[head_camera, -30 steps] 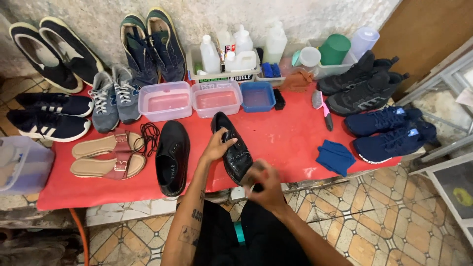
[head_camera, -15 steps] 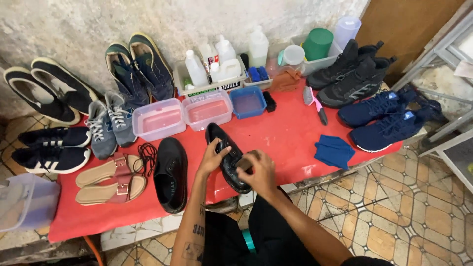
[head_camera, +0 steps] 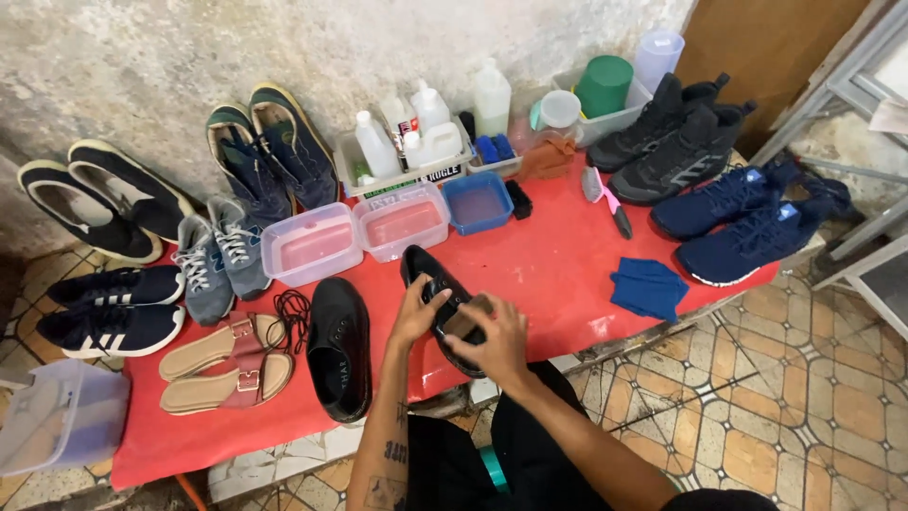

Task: The person cleans a black shoe using a brush and a cloth. They scrub the shoe with the brush, then wipe it with the cloth, and finally polish it by hand.

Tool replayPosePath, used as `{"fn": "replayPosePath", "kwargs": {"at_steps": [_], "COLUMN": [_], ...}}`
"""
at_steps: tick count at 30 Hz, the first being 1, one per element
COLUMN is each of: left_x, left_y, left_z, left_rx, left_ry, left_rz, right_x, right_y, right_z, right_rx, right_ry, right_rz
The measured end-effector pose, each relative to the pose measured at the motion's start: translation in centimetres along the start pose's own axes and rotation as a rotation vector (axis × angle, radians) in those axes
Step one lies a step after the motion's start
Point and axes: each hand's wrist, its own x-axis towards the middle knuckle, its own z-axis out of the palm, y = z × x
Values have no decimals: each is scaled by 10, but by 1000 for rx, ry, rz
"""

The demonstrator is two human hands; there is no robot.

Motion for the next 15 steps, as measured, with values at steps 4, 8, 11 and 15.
{"fn": "replayPosePath", "kwargs": {"at_steps": [4, 8, 11, 15], "left_x": [3, 16, 12, 8], "left_y": [-3, -25, -24, -13], "left_z": [0, 0, -2, 0], "left_rx": [11, -71, -44, -38], "left_ry": [-32, -4, 6, 24], "left_rz": [-38, -50, -16, 19], "right_x": [-11, -2, 0, 10], "right_y": [-21, -20, -12, 35], "right_z": [2, -2, -4, 9], "right_rx": [93, 38, 117, 101], "right_ry": [-145, -114, -231, -85], "right_rz": [-315, -176, -302, -107]}}
